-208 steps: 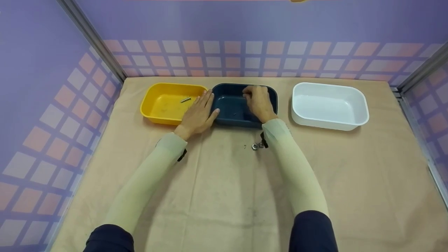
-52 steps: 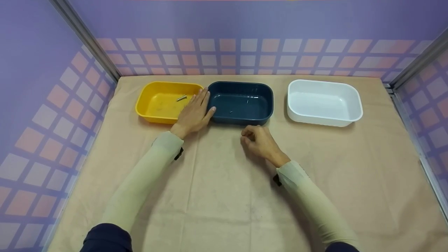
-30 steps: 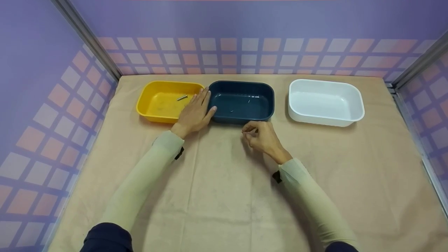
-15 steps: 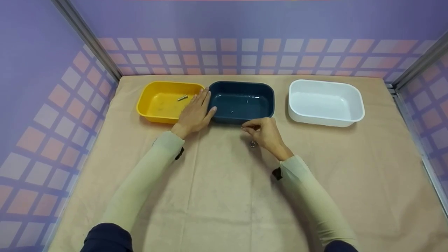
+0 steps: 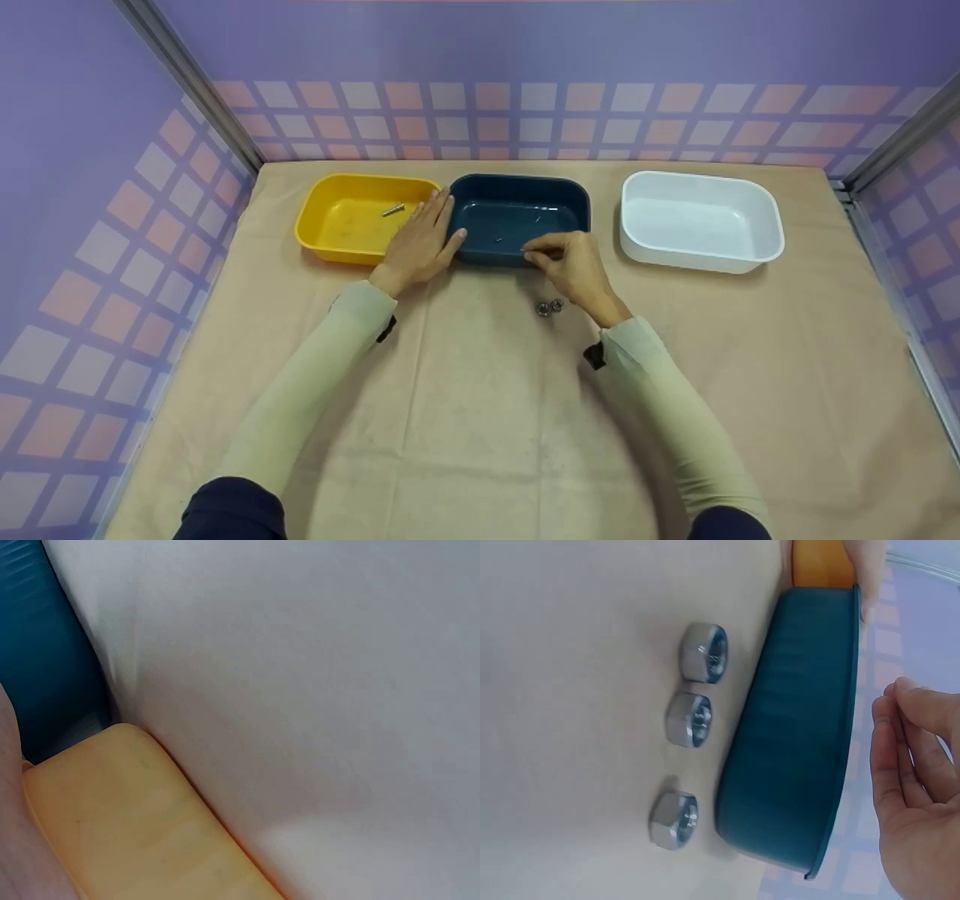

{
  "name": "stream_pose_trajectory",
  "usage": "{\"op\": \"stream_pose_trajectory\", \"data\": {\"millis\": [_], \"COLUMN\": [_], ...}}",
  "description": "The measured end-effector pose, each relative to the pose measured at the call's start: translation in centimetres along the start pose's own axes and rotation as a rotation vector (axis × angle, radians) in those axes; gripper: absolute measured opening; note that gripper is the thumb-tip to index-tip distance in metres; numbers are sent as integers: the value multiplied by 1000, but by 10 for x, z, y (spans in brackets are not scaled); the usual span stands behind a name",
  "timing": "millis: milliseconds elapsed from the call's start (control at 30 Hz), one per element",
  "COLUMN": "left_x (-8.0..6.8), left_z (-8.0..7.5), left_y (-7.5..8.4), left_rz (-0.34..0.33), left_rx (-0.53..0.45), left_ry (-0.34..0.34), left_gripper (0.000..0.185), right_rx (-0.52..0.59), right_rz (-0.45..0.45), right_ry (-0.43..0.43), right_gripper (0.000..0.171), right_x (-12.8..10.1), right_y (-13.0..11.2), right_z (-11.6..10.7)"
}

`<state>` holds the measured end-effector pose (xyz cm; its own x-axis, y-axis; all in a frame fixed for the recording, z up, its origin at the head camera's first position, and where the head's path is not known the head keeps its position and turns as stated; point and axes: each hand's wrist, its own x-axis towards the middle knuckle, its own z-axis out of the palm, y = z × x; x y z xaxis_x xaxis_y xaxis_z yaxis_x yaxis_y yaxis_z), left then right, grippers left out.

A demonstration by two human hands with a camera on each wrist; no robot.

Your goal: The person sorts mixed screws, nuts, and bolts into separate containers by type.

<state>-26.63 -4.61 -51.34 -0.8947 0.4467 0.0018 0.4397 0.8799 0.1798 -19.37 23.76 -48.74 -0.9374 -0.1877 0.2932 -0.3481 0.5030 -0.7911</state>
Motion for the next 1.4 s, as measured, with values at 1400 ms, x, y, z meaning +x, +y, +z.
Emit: {"op": "stream_pose_trajectory", "data": {"millis": [1400], "left_x": [0], "left_z": [0], "left_y": [0], "left_rz": [1], "left_rx": [1], "left_ry": [-3], "left_gripper": [77], "right_rx": [-77], "right_rz": [84], "right_ry": [137], "right_gripper": [10], "right_x": [88], "right_y": [21], "right_z": [12]}}
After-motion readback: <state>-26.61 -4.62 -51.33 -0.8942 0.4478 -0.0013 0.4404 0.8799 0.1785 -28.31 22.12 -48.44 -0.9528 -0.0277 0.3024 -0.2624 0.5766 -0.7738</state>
